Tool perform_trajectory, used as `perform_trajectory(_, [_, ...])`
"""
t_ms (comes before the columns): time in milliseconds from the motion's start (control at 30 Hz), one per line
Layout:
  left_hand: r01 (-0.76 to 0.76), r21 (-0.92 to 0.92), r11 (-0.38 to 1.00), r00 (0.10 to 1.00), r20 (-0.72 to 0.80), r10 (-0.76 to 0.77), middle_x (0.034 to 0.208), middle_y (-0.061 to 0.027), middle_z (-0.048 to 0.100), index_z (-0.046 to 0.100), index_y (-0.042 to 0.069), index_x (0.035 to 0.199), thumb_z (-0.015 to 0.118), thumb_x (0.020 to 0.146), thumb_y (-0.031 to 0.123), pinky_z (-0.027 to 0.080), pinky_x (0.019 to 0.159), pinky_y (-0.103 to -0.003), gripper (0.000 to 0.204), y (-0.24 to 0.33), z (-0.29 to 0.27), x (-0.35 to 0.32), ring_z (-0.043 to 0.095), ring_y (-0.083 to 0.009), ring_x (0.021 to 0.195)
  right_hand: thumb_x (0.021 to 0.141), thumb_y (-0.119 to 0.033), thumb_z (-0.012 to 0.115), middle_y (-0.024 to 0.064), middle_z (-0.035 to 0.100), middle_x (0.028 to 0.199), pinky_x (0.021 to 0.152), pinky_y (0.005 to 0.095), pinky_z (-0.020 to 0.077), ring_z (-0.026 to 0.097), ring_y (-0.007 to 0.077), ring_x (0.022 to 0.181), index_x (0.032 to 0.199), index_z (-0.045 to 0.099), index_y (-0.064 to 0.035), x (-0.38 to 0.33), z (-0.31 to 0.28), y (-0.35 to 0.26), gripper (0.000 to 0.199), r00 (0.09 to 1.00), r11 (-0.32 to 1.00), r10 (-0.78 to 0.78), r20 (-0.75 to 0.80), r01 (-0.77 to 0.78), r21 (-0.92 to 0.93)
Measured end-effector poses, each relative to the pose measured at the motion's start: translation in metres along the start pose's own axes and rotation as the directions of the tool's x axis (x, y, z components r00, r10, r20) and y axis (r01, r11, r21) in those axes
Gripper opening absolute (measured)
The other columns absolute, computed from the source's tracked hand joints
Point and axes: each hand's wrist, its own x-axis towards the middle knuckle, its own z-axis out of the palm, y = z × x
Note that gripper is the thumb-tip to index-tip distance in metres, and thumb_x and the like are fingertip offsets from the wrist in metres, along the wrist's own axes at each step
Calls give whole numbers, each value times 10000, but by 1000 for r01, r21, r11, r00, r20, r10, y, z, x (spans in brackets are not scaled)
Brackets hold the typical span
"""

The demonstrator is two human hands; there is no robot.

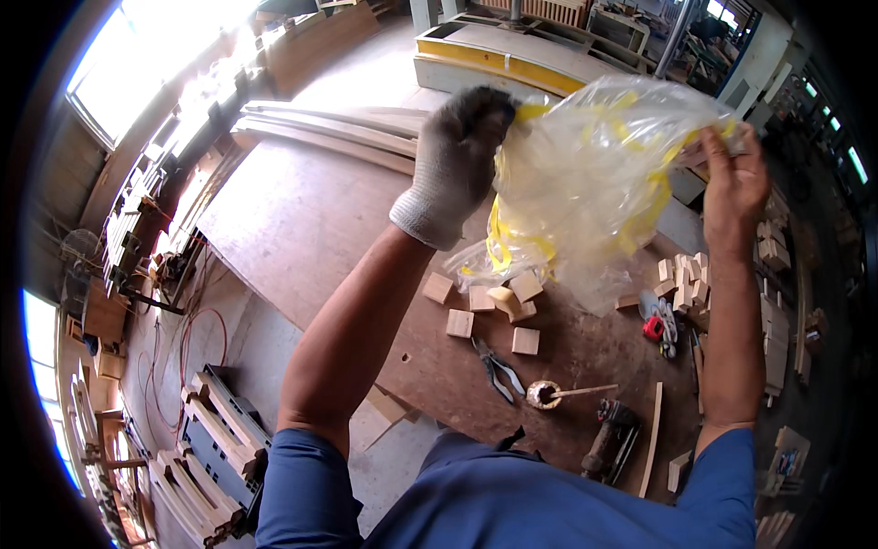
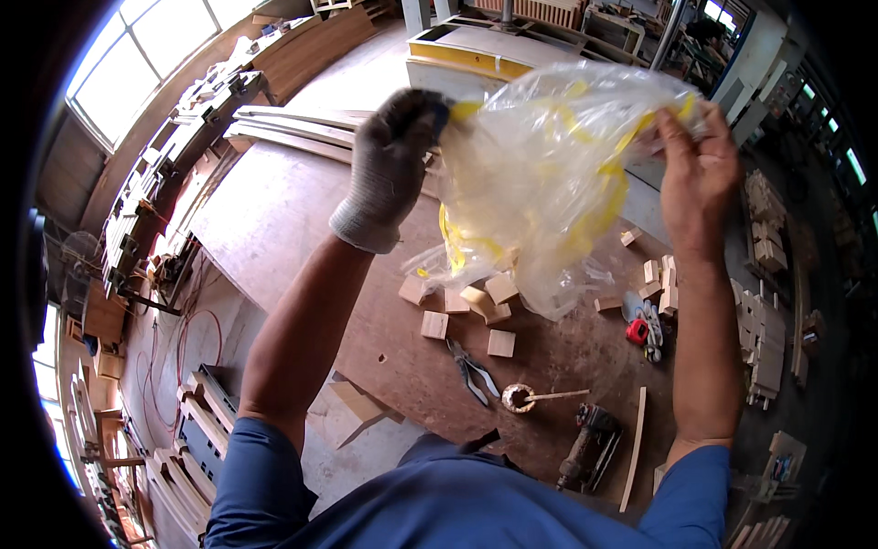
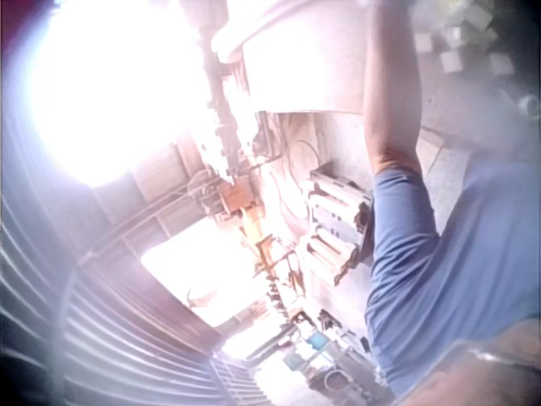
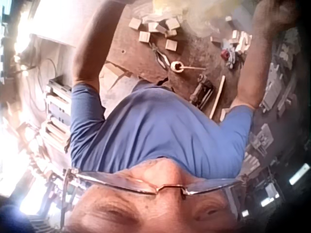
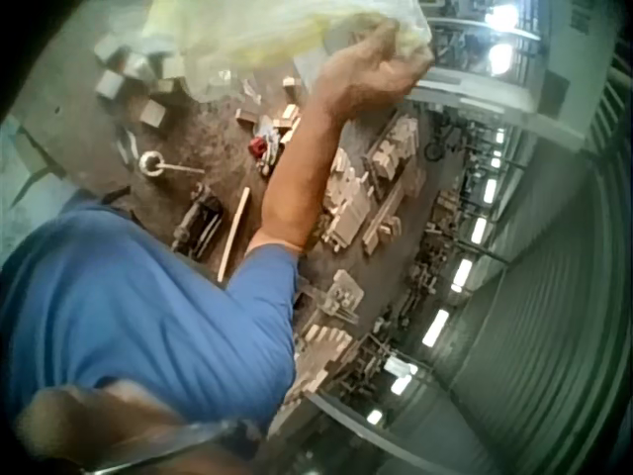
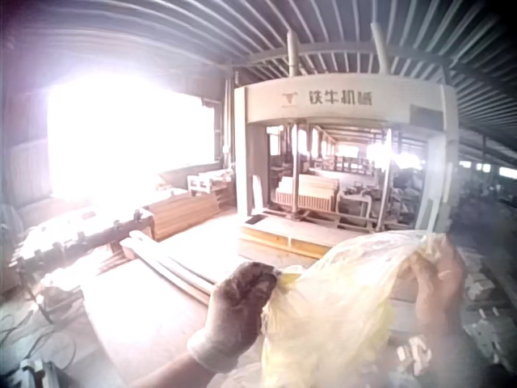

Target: The person assembles small wooden blocks on a workbench. They use a brush to apply glue to the blocks and a power drill to fasten them together. The person also handles a plastic bag containing additional blocks.

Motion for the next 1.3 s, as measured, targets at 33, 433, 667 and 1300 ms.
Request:
perform_trajectory(33, [-101,5,995,995,-23,101,936,5,681,695,20,1097,585,1021,55,510,795,-248,138,6,3,2,594,-79,851,1025,-126,648,31,710,951,750,256,557,672,94,795,1063,619,-59,-3,3,-1,82,1000,1000,-22,18,22,-23])
perform_trajectory(433, [-67,117,991,997,-32,71,936,-20,684,695,3,1057,580,1006,27,520,817,-267,127,-21,6,1,593,-93,840,1027,-74,631,52,716,931,755,255,582,696,97,800,1071,615,-20,7,6,-1,71,991,986,-122,56,128,-107])
perform_trajectory(667, [-37,215,976,988,151,4,973,-42,700,691,-3,1103,611,994,49,541,804,-278,145,-31,16,8,623,-113,856,903,-258,824,167,695,1201,918,321,546,670,202,1090,1350,554,10,-16,9,19,587,857,970,238,457,-235,-65])
perform_trajectory(1300, [279,99,955,960,-19,-279,1342,-208,626,445,-34,1468,809,899,270,514,1019,-339,741,-119,3,-42,624,-238,1194,959,-131,649,144,754,1061,822,367,561,733,247,892,1198,686,21,-26,17,91,286,936,944,158,314,-50,-327])
